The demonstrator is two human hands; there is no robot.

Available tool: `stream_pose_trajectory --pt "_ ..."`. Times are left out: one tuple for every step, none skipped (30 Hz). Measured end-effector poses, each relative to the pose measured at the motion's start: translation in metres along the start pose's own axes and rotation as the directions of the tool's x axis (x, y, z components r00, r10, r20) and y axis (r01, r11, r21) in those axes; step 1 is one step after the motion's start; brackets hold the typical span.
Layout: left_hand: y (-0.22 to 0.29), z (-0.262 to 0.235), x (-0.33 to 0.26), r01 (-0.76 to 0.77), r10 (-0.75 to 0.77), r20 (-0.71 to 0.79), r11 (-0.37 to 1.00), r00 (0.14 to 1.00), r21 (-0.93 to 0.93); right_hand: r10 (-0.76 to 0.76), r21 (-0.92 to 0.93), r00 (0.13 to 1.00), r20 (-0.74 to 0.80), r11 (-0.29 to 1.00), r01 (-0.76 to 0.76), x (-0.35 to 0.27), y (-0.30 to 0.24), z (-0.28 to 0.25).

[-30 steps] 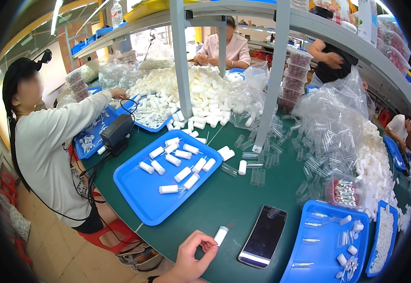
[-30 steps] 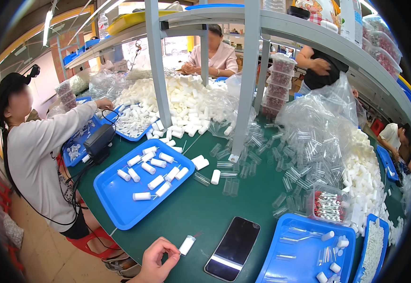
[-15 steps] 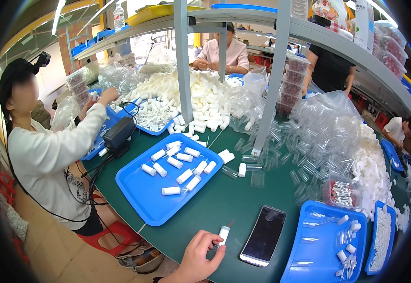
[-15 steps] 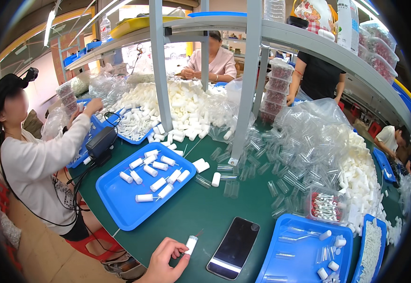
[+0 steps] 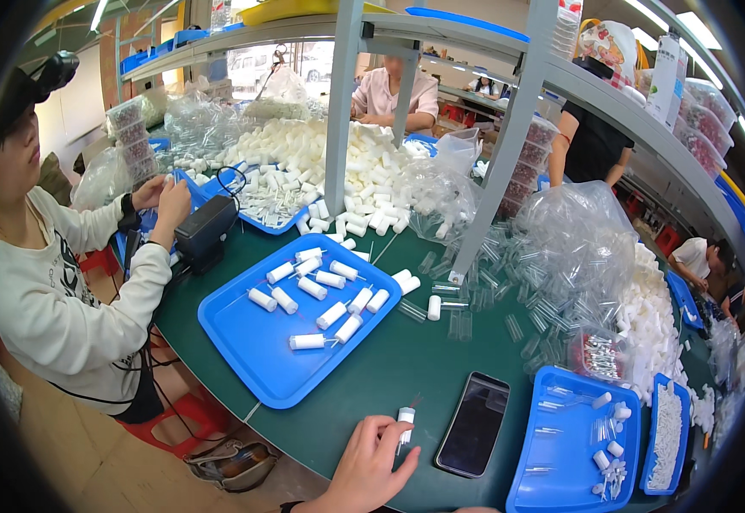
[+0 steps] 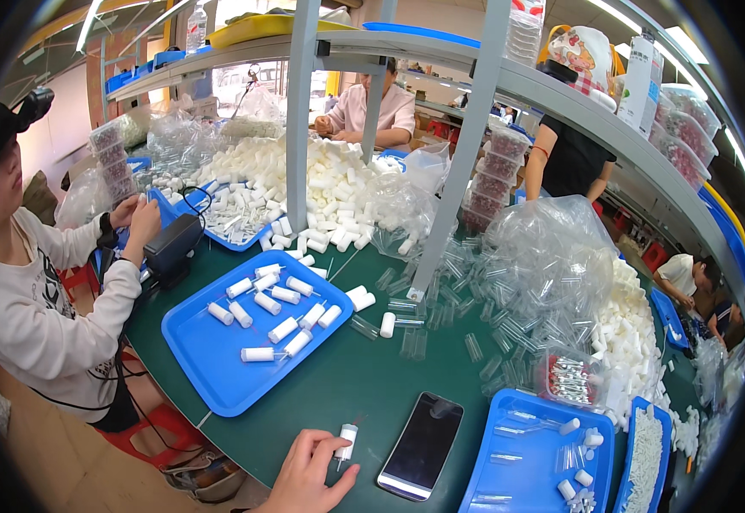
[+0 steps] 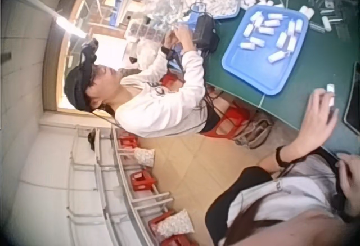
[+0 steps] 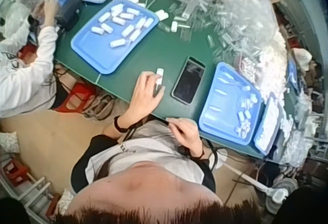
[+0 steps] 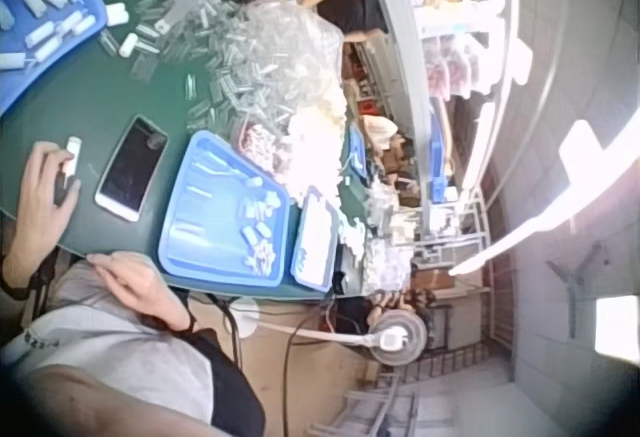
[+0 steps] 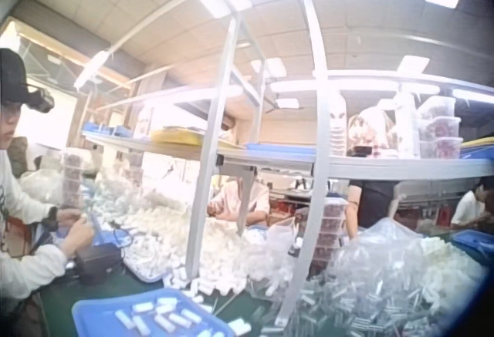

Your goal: Assembling small white plastic components with internal pins on a factory workbench.

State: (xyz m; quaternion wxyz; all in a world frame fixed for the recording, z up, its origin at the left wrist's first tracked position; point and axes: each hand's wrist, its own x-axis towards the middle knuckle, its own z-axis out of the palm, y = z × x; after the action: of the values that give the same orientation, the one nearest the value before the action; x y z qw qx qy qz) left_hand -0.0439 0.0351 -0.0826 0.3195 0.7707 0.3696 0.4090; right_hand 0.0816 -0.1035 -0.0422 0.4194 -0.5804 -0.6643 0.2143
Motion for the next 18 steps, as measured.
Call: stream_pose_trajectory --pt "0.0 0.0 0.0 -0.02 0.019 0.011 1.0 1.0 0.016 -0.015 -0.099 0.994 -0.106 0.995 0.005 0.002 0.006 0.005" --pt "0.001 -0.001 0.0 -0.04 0.039 0.023 0.999 0.999 0.033 -0.041 -0.197 0.977 -0.21 0.98 -0.001 0.004 0.011 0.009" --pt "0.0 -0.001 0.0 -0.039 0.039 0.021 0.999 0.999 0.03 0.009 -0.318 0.981 -0.192 0.945 -0.071 0.009 0.014 0.011" --pt "-0.001 -0.002 0.0 -0.036 0.035 0.028 0.999 0.999 0.029 0.009 -0.321 0.982 -0.191 0.944 -0.071 0.012 0.016 0.014" --pt "-0.001 -0.002 0.0 -0.033 0.032 0.035 0.999 0.999 0.03 0.009 -0.353 0.983 -0.181 0.933 -0.073 0.015 0.017 0.017" --pt "-0.001 -0.003 0.0 -0.03 0.029 0.035 0.999 0.999 0.029 0.01 -0.383 0.986 -0.169 0.921 -0.075 0.017 0.017 0.019" --pt "-0.001 -0.003 0.0 -0.036 0.034 0.046 0.999 0.998 0.024 0.013 -0.376 0.984 -0.179 0.923 -0.081 0.02 0.016 0.021" --pt "-0.001 -0.003 0.0 -0.041 0.04 0.057 0.999 0.998 0.019 0.015 -0.375 0.984 -0.177 0.923 -0.082 0.022 0.015 0.022" --pt "-0.001 -0.003 -0.001 -0.037 0.036 0.057 0.999 0.998 0.02 0.011 -0.396 0.983 -0.182 0.914 -0.083 0.023 0.013 0.023" --pt "-0.001 -0.002 -0.001 -0.047 0.046 0.055 0.999 0.997 0.019 0.006 -0.417 0.982 -0.187 0.905 -0.085 0.024 0.012 0.024" --pt "-0.002 -0.002 -0.002 -0.057 0.056 0.053 0.998 0.997 0.018 0.008 -0.416 0.983 -0.184 0.906 -0.086 0.024 0.012 0.024" --pt "-0.002 -0.001 -0.002 -0.054 0.053 0.056 0.998 0.997 0.016 0.014 -0.418 0.982 -0.186 0.904 -0.092 0.025 0.012 0.023" --pt "-0.002 0.0 -0.001 -0.057 0.056 0.06 0.998 0.997 0.018 0.02 -0.42 0.982 -0.189 0.902 -0.099 0.025 0.012 0.023" --pt "-0.002 0.0 -0.001 -0.06 0.059 0.064 0.998 0.996 0.02 0.024 -0.421 0.982 -0.187 0.901 -0.102 0.024 0.012 0.023" --pt "-0.001 0.0 -0.001 -0.06 0.058 0.065 0.998 0.996 0.019 0.035 -0.42 0.982 -0.185 0.901 -0.111 0.024 0.012 0.024" --pt "-0.001 0.0 -0.001 -0.056 0.054 0.066 0.998 0.996 0.015 0.047 -0.42 0.982 -0.182 0.899 -0.121 0.024 0.012 0.024" --pt "-0.001 -0.001 -0.001 -0.051 0.05 0.068 0.999 0.996 0.011 0.049 -0.421 0.982 -0.182 0.899 -0.123 0.024 0.012 0.024" --pt "0.0 -0.001 -0.001 -0.05 0.049 0.069 0.999 0.996 0.009 0.048 -0.42 0.982 -0.183 0.899 -0.123 0.024 0.012 0.024"
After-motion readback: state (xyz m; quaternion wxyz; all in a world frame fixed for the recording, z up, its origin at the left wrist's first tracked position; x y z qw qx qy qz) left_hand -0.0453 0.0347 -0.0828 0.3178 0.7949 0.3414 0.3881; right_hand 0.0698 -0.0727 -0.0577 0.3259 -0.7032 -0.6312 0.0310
